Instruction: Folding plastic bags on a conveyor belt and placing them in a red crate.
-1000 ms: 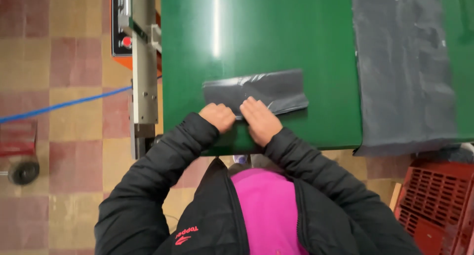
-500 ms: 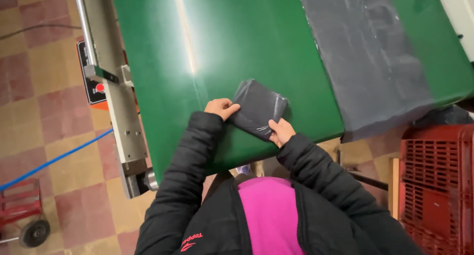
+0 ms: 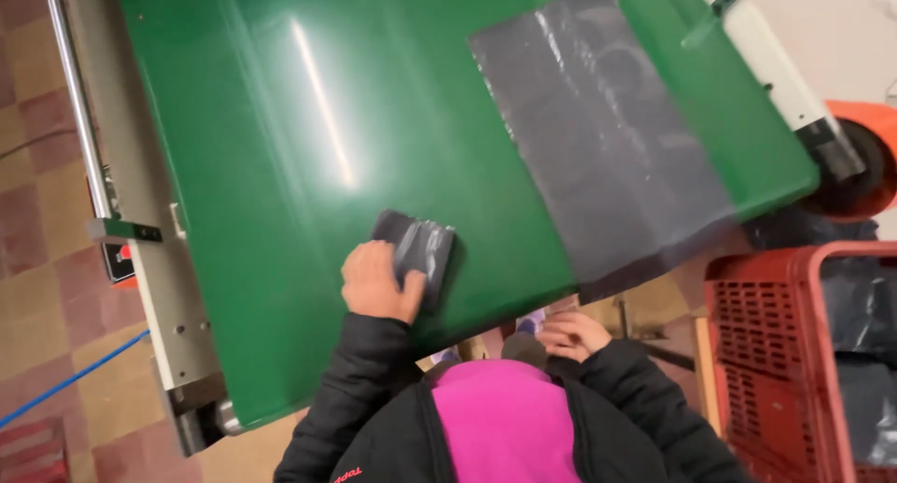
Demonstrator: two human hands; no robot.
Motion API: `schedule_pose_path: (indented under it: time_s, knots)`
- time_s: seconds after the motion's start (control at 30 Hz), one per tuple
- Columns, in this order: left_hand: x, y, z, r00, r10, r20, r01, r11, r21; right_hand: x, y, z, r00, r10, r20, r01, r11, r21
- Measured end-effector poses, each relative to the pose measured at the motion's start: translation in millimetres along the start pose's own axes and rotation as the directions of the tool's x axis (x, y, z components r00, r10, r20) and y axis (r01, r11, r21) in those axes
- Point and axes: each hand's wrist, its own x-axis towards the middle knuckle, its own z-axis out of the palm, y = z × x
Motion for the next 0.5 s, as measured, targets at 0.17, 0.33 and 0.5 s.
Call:
schedule_pose_path:
  time_s: [0.17,0.33,0.5]
  knots:
    - [-22,134,82,0.620,0.756,0.207,-0.728,0.654,-0.208,-7,-28,-70,0.786,-0.578,-0.219,0.617,0.709,0.341]
    - [-28,180,174,0.483,0.871,0.085,-0.838,0.489,-0.241,-39,-41,-115,0.729,-0.641,-0.241,0.685,0.676,0.273]
    - [5,204,177,0.396,0.867,0.302,-0.556,0.488,-0.673,-85,-92,-119,0.602,-0.651,-0.463,0.738,0.675,0.011]
